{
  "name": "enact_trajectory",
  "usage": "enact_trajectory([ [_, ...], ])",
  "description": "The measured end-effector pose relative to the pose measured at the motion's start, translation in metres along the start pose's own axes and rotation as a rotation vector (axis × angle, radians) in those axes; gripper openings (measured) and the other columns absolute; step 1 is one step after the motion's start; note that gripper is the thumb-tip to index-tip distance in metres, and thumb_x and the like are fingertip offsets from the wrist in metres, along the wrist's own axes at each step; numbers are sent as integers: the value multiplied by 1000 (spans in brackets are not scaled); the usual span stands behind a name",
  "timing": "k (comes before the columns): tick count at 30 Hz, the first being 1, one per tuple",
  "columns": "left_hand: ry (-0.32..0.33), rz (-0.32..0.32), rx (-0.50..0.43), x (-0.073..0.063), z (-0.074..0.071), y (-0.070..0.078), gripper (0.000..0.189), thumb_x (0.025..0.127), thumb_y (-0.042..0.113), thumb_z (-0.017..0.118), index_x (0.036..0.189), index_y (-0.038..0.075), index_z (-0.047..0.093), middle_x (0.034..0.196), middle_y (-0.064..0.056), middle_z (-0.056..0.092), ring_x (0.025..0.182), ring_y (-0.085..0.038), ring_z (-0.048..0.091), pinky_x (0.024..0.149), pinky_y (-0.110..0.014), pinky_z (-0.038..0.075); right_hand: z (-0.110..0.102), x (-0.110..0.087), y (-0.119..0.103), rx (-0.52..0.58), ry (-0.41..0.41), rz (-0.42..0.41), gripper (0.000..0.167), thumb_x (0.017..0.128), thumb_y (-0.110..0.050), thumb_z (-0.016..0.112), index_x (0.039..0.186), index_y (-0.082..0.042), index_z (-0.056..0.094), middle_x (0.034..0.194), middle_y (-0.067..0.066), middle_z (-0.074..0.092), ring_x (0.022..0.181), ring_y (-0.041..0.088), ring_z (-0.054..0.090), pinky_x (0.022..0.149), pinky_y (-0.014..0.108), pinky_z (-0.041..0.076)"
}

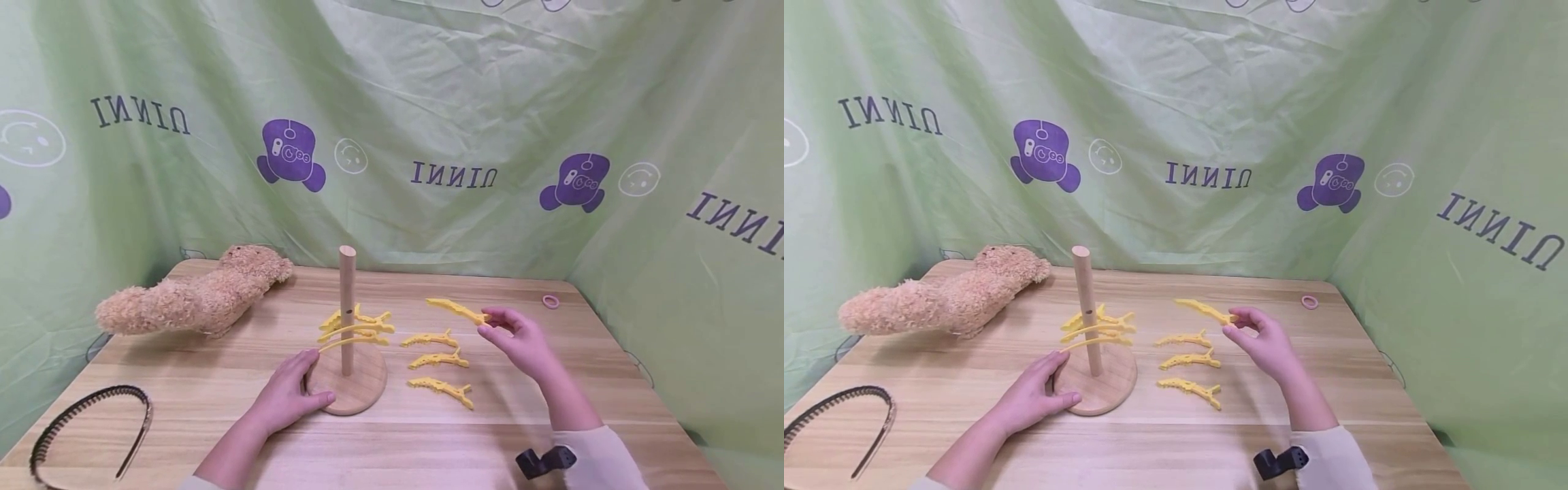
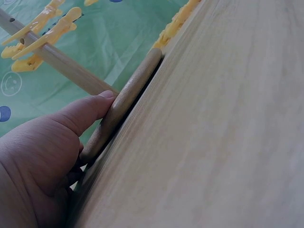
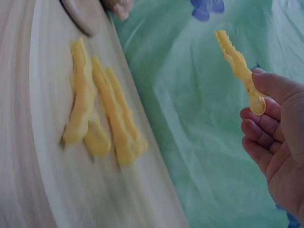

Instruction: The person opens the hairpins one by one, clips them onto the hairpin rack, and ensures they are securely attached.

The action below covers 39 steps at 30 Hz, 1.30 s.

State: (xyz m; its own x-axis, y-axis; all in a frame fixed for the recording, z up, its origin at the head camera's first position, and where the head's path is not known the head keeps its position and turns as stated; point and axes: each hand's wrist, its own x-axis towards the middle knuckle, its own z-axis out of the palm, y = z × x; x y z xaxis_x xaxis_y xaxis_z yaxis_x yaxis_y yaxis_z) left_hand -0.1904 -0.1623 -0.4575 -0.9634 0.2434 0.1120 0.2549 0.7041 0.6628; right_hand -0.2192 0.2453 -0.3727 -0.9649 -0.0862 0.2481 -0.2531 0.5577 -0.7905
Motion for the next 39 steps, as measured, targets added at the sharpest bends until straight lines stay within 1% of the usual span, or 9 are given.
enact_trajectory([
  [3,-3,-5,-3,0,0,0,92,77,49,78,143,-5,44,149,-27,42,140,-48,35,116,-62,26,8,1,-15,-34,-6,-47,35,89,-14,72,119,2,65,103,12,70,92,-4,57,83,23,54],
  [6,-3,-6,-7,0,-1,1,92,77,49,78,143,-5,44,149,-28,41,140,-49,34,116,-62,26,14,3,-29,-77,-12,-83,31,88,-15,74,115,-1,69,96,7,70,90,2,58,87,29,53],
  [9,-2,-7,-7,0,-1,2,92,77,49,78,143,-6,44,149,-28,41,140,-49,34,116,-63,25,21,6,-43,-103,-26,-126,29,87,-17,75,112,-3,71,91,4,70,87,6,58,82,27,52],
  [10,-1,-6,-8,0,-1,2,92,77,48,78,143,-6,44,149,-28,41,140,-49,34,116,-63,25,23,7,-47,-111,-31,-146,28,86,-17,75,111,-4,71,90,3,70,86,6,58,81,25,51],
  [15,2,-3,-6,0,0,1,92,77,48,78,143,-6,44,149,-29,41,139,-49,35,116,-63,26,36,14,-67,-131,-65,-252,24,84,-16,77,105,-6,74,88,2,71,82,10,57,71,24,49],
  [21,5,6,7,1,0,0,92,77,48,78,142,-7,44,148,-30,42,139,-50,35,116,-63,26,53,24,-89,-114,-133,-313,21,84,-17,77,101,-6,74,88,3,71,80,13,56,58,22,45],
  [25,8,9,5,1,0,1,91,77,48,78,142,-7,44,147,-30,43,138,-49,36,116,-63,26,64,30,-99,-95,-159,-357,19,84,-16,77,99,-5,74,90,5,73,81,13,58,58,22,44],
  [31,7,7,2,1,0,2,91,77,48,78,142,-7,44,147,-30,43,139,-49,36,116,-62,26,75,36,-107,-79,-200,-381,20,85,-15,77,100,-3,74,91,7,74,81,12,59,61,21,47],
  [39,2,-1,2,0,-1,2,92,77,48,78,143,-7,44,148,-29,42,139,-49,35,116,-62,26,83,38,-112,-81,-239,-361,22,86,-17,76,102,-3,73,88,6,73,80,12,59,61,21,48],
])
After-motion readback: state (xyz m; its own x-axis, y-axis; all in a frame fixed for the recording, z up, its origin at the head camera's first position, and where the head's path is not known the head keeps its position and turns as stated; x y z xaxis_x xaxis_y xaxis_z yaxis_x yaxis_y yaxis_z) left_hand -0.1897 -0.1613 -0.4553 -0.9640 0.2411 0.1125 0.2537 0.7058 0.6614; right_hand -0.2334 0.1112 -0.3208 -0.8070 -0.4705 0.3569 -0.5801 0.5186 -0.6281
